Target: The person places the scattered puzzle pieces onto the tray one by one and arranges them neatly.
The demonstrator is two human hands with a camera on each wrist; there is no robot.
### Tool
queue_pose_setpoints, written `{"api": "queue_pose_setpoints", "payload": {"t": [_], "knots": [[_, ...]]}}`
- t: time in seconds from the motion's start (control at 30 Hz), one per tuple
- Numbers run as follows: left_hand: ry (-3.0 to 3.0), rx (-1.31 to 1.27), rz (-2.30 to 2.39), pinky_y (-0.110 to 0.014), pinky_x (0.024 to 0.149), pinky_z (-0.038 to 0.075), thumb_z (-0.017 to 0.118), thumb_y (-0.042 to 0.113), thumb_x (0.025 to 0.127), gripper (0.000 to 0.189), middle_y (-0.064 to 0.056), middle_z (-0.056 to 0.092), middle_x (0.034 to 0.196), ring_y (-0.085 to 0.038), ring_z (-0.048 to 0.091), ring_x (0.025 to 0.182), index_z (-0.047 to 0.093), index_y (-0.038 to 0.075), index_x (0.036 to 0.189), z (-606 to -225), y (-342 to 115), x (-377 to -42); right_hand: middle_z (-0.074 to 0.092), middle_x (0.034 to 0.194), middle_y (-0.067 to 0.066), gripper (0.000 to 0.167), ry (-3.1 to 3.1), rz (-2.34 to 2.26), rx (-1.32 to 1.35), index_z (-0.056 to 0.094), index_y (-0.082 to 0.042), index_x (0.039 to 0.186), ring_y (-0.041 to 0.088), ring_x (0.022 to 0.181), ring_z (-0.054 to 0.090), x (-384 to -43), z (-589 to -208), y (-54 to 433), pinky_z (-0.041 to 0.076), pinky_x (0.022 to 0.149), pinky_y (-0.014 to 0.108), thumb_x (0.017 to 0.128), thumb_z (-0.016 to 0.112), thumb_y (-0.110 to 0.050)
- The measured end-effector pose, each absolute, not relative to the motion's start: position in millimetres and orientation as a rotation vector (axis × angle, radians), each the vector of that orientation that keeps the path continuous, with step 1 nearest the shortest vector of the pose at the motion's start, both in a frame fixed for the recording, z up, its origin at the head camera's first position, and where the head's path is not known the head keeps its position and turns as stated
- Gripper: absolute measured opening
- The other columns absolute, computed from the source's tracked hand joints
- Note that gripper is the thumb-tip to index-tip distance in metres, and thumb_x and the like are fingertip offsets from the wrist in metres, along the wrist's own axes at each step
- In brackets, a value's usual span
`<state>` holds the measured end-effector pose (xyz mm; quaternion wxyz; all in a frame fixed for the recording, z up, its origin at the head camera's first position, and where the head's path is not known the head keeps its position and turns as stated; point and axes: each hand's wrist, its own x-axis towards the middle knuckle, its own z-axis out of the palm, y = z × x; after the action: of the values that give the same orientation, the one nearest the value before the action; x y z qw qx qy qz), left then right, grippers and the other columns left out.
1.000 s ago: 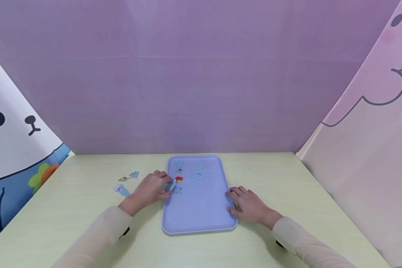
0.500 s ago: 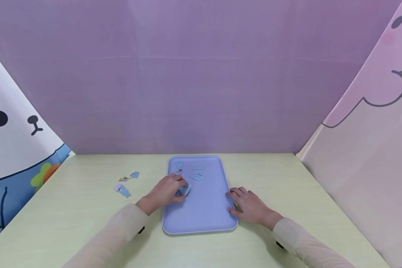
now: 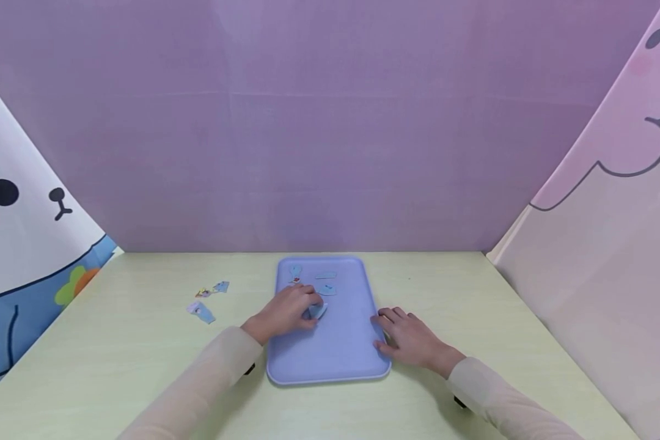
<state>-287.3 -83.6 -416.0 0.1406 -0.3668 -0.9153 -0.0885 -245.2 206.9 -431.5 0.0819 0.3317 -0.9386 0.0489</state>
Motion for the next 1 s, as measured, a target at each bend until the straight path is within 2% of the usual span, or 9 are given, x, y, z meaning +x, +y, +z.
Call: {"api": "queue_pose_setpoints", "payload": {"t": [0.17,0.4,0.73,1.0], "knots": [[-2.681,-1.066,-0.272,-0.048,0.096,0.040,0.072,0.029,0.074,0.029,0.001,0.062,0.095,-0.019,0.057,0.090,0.067,0.014,0.098,-415,-78,-291,0.053,0.124,0.011,0.047,-2.807,0.155,0.989,0.054,-0.009,0.123,0.026,0.110,0.050,-245,-432,207,0.046,0.083,0.047,0.086,0.055,-0.039],[-2.723,-1.069,-0.277,-0.044,0.087,0.045,0.072,0.028,0.075,0.028,0.001,0.061,0.098,-0.019,0.054,0.086,0.067,0.014,0.099,-413,-71,-292,0.053,0.124,0.010,0.047,-2.806,0.153,0.985,0.054,-0.010,0.123,0.026,0.110,0.050,-245,-432,207,0.046,0.082,0.046,0.086,0.055,-0.039],[-2.771,-1.052,-0.261,-0.039,0.080,0.046,0.072,0.029,0.075,0.029,0.002,0.061,0.100,-0.018,0.053,0.089,0.067,0.016,0.101,-416,-69,-294,0.053,0.124,0.009,0.046,-2.800,0.147,0.983,0.054,-0.011,0.123,0.025,0.110,0.050,-245,-432,207,0.046,0.081,0.045,0.086,0.055,-0.039],[-2.794,-1.043,-0.286,-0.038,0.083,0.045,0.071,0.028,0.077,0.029,0.001,0.062,0.101,-0.018,0.053,0.090,0.067,0.015,0.103,-417,-68,-295,0.053,0.123,0.009,0.046,-2.787,0.136,0.987,0.054,-0.011,0.122,0.025,0.109,0.050,-246,-434,208,0.046,0.080,0.044,0.086,0.055,-0.040]]}}
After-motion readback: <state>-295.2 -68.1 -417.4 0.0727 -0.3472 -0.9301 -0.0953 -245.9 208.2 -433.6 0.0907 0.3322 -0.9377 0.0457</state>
